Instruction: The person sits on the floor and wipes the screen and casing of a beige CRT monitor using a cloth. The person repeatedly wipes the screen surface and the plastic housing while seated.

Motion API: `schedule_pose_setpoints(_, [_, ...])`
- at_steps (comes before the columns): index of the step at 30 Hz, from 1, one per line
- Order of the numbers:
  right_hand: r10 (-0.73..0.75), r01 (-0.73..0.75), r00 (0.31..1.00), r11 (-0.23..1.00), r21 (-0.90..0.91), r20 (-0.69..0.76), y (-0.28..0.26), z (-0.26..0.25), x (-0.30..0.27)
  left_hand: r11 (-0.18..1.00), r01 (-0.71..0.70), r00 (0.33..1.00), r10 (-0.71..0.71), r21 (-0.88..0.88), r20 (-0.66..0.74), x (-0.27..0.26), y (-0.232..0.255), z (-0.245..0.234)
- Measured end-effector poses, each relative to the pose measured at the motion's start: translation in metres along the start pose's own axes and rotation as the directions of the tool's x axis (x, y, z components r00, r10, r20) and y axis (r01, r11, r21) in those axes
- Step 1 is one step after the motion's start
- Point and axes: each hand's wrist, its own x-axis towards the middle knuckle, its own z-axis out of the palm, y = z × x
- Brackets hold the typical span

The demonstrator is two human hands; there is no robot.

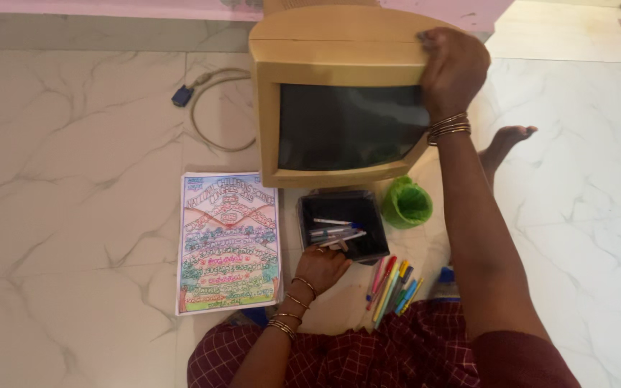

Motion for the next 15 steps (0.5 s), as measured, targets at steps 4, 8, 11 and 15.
schedule_pose_setpoints(4, [0.131, -0.129, 0.981, 0.991, 0.027, -0.145, 0.026, 0.005, -0.01, 1.0, -0.003, 1.0, 0.003, -0.002, -0.018, 0.006, 0.002, 0.0])
schedule_pose_setpoints(8, [0.338, -0.328, 0.899, 0.941, 0.084, -0.278, 0.031, 0.032, -0.032, 1.0, 0.016, 0.999, -0.016, 0.005, 0.038, 0.007, 0.004, -0.004])
schedule_pose_setpoints(11, [0.426, -0.381, 0.838, 0.904, 0.194, -0.341, 0.035, 0.048, -0.053, 1.0, 0.014, 1.0, -0.014, -0.01, 0.016, 0.008, 0.004, -0.006])
schedule_pose_setpoints(15, [0.533, -0.489, 0.793, 0.846, 0.212, -0.296, 0.035, 0.062, -0.1, 0.997, 0.07, 0.99, -0.068, -0.016, 0.122, 0.01, 0.005, -0.005])
